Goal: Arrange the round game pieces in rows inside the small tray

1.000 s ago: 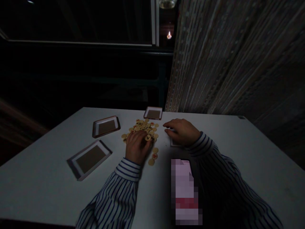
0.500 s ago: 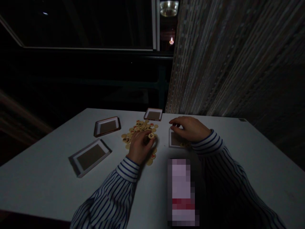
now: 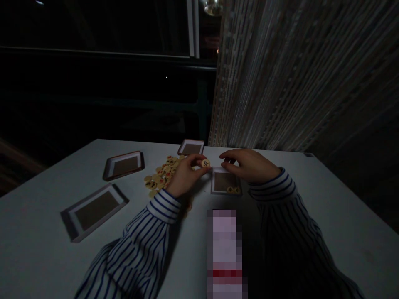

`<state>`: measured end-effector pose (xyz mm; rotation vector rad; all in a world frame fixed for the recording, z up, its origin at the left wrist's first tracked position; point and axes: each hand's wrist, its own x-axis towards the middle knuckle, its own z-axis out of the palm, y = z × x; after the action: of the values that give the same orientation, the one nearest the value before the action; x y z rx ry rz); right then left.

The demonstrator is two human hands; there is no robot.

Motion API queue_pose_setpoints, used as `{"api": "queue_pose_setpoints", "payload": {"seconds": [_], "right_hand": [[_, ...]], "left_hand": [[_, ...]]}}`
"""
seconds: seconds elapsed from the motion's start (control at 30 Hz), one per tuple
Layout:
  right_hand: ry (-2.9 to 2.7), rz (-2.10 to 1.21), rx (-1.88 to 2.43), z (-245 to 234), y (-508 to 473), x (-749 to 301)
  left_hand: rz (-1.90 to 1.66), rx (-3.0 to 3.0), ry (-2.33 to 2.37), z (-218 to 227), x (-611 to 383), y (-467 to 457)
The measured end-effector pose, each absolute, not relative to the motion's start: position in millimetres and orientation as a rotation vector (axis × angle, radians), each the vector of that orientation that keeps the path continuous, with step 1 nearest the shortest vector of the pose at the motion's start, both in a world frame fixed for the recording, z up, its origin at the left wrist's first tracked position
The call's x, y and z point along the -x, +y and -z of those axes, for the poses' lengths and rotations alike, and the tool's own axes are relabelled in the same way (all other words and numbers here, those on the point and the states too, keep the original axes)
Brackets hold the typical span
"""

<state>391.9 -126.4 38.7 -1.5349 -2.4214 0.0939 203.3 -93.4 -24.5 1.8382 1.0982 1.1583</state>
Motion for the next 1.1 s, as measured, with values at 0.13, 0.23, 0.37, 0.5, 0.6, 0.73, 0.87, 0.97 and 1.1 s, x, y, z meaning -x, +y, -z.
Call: {"api": "queue_pose_setpoints", "payload": {"seconds": [0.13, 0.23, 0.37, 0.5, 0.6, 0.73, 0.87, 0.97, 1.1], "right_hand": [[-2.388, -0.097, 1.541, -41, -128, -399], [-2.372, -0.098, 1.526, -42, -130, -403], [-2.404, -0.064, 1.525, -40, -128, -408], [-2.430, -0.012, 1.550, -30, -124, -413], [-2.459, -0.010, 1.597, -21, -121, -418], [-2.466, -0.003, 1.612, -18, -119, -420], [-2.484, -0.016, 1.600, -20, -119, -419], [-2.482, -0.020, 1.595, -20, -120, -417], [-2.488, -0.016, 1.588, -20, -122, -415]], "left_hand": [[-1.085, -1.740, 0.987, 18, -213, -79], [-1.051, -1.711, 0.925, 15, -215, -71], [-1.031, -1.673, 0.917, 13, -216, -67], [-0.948, -1.555, 0.876, 17, -221, -71], [-0.906, -1.479, 0.852, 22, -225, -74], [-0.883, -1.429, 0.898, 27, -229, -77], [-0.903, -1.427, 0.922, 29, -229, -77], [-0.903, -1.404, 0.921, 27, -230, -78], [-0.906, -1.349, 0.918, 19, -232, -84]]}}
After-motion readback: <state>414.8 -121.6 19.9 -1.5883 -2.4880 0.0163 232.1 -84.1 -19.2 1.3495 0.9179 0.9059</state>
